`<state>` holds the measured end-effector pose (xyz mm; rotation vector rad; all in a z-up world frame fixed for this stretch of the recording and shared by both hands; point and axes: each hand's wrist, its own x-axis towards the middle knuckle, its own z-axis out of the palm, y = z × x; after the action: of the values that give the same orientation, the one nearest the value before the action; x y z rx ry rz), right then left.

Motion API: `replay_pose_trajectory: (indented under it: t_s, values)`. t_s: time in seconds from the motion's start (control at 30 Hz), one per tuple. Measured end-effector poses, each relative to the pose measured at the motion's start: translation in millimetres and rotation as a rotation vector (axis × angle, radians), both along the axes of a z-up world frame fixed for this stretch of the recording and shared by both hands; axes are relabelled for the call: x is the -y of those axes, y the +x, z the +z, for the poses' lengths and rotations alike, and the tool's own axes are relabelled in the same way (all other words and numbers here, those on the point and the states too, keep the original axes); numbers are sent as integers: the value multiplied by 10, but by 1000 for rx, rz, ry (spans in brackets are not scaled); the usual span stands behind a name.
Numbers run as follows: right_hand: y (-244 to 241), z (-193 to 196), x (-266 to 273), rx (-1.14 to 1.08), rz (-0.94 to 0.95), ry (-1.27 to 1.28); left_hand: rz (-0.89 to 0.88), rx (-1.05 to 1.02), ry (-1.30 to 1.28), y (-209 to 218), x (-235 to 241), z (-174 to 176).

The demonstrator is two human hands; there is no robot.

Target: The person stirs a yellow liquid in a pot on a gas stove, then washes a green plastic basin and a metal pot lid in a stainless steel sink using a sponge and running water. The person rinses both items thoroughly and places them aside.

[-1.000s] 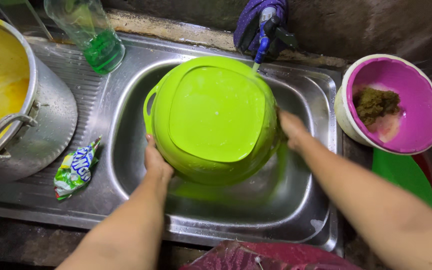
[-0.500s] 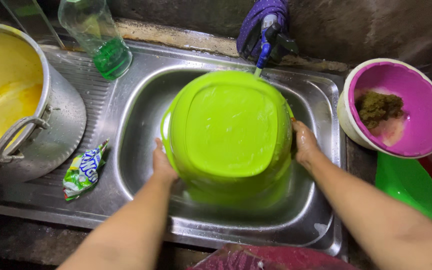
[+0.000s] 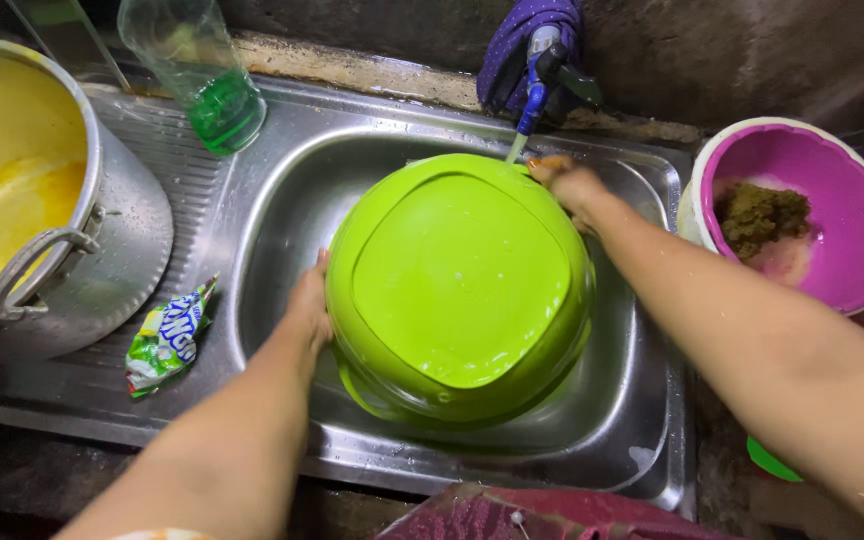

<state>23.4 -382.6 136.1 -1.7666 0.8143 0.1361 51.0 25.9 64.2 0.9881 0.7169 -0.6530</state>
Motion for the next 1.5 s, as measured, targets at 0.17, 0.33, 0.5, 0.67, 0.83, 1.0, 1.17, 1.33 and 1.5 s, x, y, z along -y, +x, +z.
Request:
replay_pose_trajectory:
  t_s: [0.17, 0.33, 0.5, 0.67, 0.83, 1.0, 1.17, 1.33, 1.5]
  values:
    - [-634, -120, 21, -288, -108, -7, 231, -106, 1, -275, 2, -285]
    - [-1273, -586, -7, -48, -470, 437, 171, -151, 216, -187, 227, -224]
    - [-1350, -742, -135, 127, -631, 668, 50, -92, 139, 78, 264, -116]
    - [-1261, -622, -282, 210, -608, 563, -21, -3, 85, 152, 111, -191]
    - [-743, -535, -278, 309, -316, 365, 103, 39, -30, -5, -251, -200]
    - [-117, -209, -348, 193, -85, 103, 262, 21, -197, -399, -395, -11]
    - [-73, 319, -533, 132, 40, 228, 382, 229, -266, -582, -550, 243]
    - [-485, 938, -643, 397, 154, 427, 194, 336, -281, -397, -864, 346]
    - [-1000, 1816, -975, 635, 219, -65, -177, 287, 63, -64, -579, 799]
